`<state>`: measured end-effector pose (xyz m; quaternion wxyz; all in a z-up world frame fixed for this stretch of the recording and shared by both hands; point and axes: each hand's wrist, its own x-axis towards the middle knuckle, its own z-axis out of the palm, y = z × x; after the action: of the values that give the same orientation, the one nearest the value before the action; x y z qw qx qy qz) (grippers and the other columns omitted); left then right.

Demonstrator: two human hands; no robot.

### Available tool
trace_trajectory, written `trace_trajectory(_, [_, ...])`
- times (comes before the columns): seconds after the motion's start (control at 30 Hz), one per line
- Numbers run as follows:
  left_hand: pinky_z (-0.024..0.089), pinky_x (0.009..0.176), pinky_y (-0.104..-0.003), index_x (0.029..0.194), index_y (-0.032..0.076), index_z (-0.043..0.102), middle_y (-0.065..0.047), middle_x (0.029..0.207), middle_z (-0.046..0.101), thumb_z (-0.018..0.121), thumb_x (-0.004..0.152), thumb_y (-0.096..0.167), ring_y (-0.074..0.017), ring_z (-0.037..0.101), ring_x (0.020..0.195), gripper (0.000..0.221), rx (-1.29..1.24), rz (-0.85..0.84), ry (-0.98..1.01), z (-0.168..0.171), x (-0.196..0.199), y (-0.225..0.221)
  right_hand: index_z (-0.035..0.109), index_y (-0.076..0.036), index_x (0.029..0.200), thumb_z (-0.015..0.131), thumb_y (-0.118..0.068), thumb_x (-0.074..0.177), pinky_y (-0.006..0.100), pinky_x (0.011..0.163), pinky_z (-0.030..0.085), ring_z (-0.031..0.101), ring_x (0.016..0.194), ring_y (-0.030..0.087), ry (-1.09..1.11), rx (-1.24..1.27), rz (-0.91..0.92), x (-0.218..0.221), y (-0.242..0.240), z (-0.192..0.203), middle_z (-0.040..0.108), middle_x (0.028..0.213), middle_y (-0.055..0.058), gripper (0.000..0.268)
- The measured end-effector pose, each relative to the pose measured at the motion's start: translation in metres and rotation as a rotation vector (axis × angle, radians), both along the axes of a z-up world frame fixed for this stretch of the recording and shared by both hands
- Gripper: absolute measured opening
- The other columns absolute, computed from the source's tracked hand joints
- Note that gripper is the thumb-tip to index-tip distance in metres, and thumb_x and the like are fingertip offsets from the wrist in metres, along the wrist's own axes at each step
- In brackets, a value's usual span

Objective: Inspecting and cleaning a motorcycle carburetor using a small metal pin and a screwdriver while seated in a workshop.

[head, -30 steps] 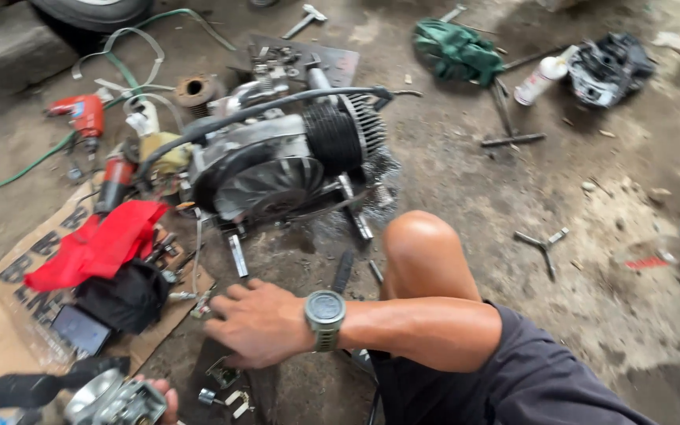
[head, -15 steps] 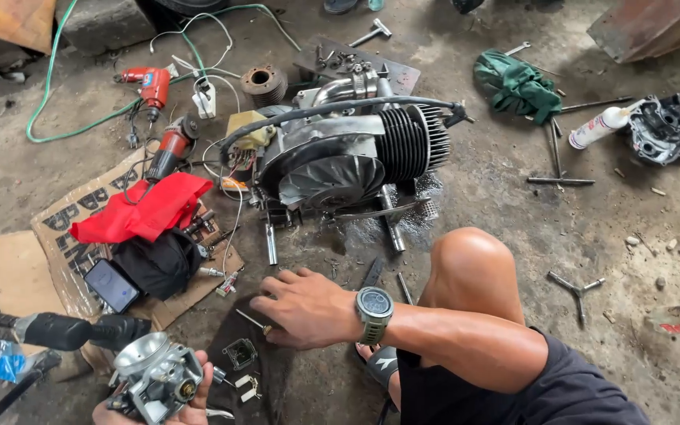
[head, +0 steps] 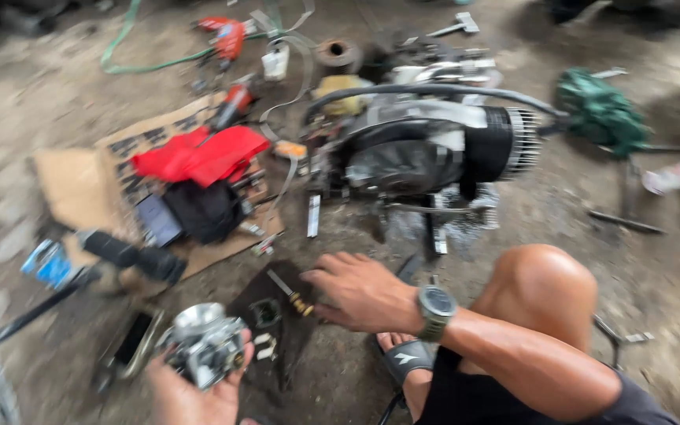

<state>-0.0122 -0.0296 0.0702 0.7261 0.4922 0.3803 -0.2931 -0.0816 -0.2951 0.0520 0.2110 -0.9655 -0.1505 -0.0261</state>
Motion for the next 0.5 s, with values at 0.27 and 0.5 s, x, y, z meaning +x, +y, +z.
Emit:
trace_trajectory(0.27, [0.055, 0.088, -0.051, 0.128, 0.001, 0.052, -0.032, 0.12, 0.065, 0.031, 0.103, 0.029, -0.0502, 0.066, 0.101, 0.043, 0.023, 0.312, -0.218, 0.039, -0.04, 0.018, 0.057, -0.007, 0.133, 0.067, -0.04, 0.097, 0.048, 0.084, 0.052, 0.061, 0.103, 0.037, 0.088, -0.03, 0.135, -0.001, 0.002, -0.018, 0.058, 0.123, 0.015, 0.05])
trace_trajectory(0.5, [0.045, 0.068, -0.047, 0.122, -0.01, 0.063, -0.038, 0.106, 0.07, 0.028, 0.103, 0.034, -0.0441, 0.063, 0.083, 0.059, 0.052, 0.305, -0.116, 0.045, -0.058, 0.056, 0.055, -0.007, 0.136, 0.06, -0.045, 0.099, 0.048, 0.089, 0.054, 0.063, 0.108, 0.034, 0.247, -0.097, 0.175, 0.01, 0.013, -0.034, 0.058, 0.131, 0.014, 0.054])
